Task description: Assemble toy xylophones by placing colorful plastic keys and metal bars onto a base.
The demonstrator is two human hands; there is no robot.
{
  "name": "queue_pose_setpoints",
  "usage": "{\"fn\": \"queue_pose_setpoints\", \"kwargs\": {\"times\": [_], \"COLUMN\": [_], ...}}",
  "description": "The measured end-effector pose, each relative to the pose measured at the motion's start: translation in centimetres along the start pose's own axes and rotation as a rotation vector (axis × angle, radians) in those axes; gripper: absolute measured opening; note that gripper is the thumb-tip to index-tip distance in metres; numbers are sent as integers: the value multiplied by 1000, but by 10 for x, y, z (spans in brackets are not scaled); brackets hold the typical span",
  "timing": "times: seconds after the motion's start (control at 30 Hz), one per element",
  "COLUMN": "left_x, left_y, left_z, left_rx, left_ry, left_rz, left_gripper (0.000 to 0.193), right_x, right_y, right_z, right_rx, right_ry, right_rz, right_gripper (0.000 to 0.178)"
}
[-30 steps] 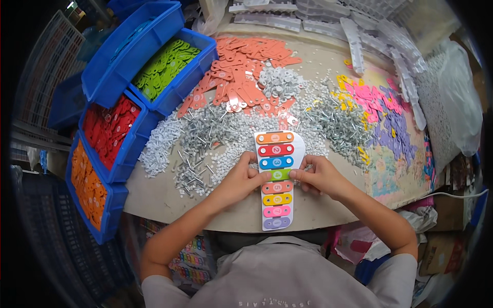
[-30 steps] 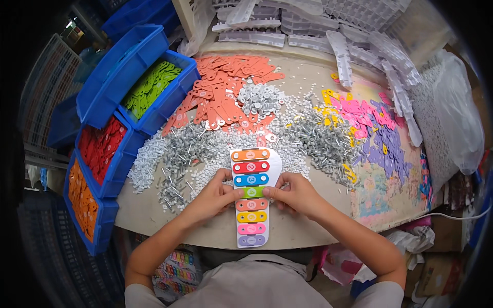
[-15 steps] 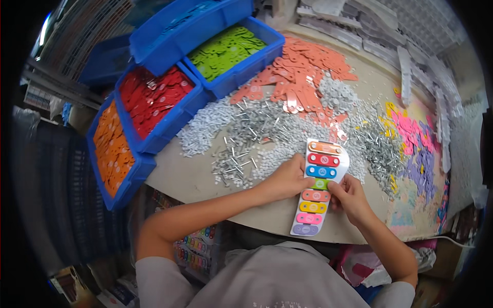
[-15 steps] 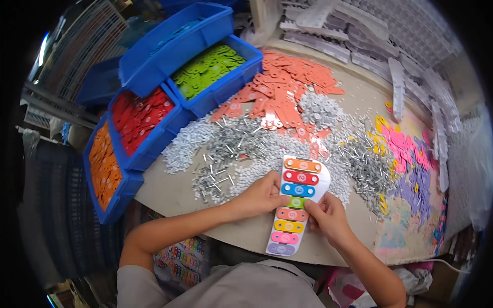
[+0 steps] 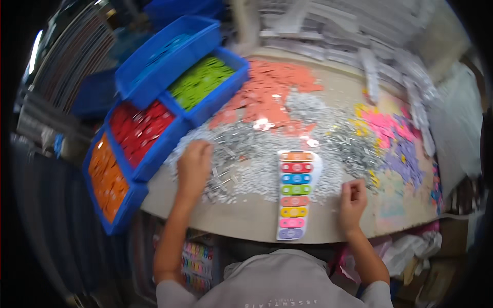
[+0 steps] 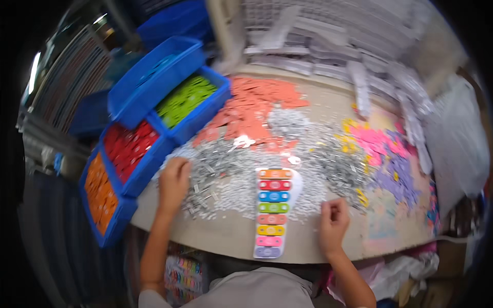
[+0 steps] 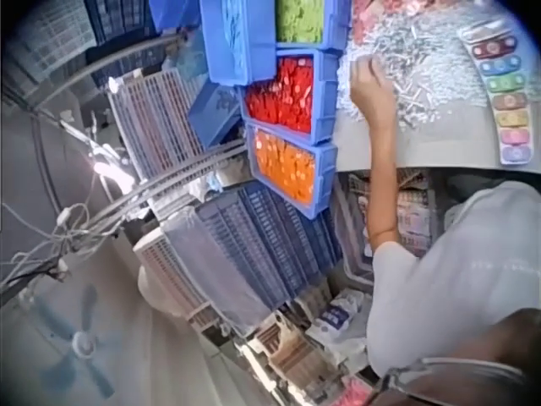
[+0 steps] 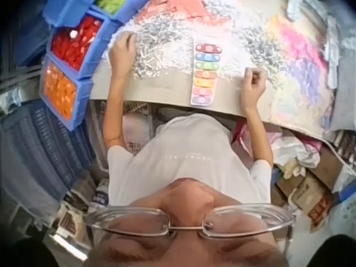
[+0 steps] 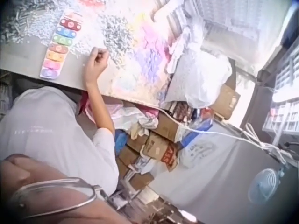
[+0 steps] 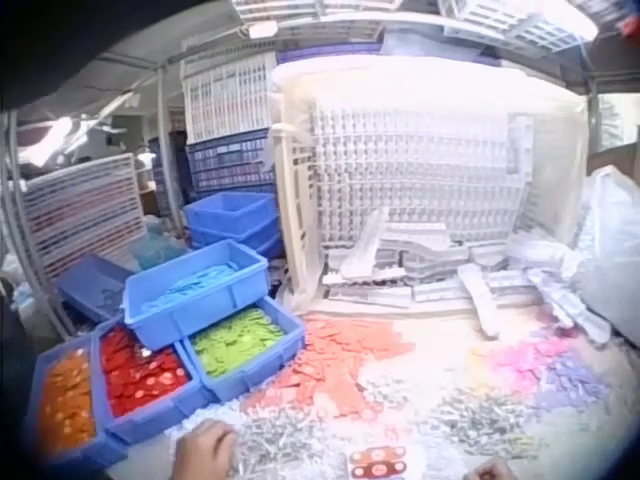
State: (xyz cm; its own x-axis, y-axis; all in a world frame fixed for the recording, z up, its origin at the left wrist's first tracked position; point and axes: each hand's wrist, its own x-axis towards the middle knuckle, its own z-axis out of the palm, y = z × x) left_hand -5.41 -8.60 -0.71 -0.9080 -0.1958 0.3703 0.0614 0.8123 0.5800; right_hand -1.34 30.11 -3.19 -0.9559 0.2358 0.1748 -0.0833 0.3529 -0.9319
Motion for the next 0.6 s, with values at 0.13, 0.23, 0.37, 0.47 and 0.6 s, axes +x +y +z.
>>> {"fn": "queue_pose_setpoints", "kwargs": {"times": [0.13, 0.23, 0.37, 0.47, 0.6], "left_x": [3, 6, 13, 15, 15], "left_y": [-36, -44, -53, -48, -49], "left_z": [-1, 4, 9, 11, 12], "left_rx": [209, 266, 454, 487, 460], "left_ry": [-34, -71, -134, -151, -144], "left_rz": [-59, -59, -47, -57, -40], "left_gripper": [12, 13, 17, 17, 15], "right_x": [5, 31, 84, 132, 186], "right_y": [0, 8, 16, 35, 74], "right_z": [3, -14, -50, -78, -99], "right_rx": [-81, -295, -603, -714, -806], "right_ry": [-5, 62, 154, 191, 220], "right_rz": [-7, -263, -414, -396, -425], "right_gripper": [11, 8, 8, 11, 17]}}
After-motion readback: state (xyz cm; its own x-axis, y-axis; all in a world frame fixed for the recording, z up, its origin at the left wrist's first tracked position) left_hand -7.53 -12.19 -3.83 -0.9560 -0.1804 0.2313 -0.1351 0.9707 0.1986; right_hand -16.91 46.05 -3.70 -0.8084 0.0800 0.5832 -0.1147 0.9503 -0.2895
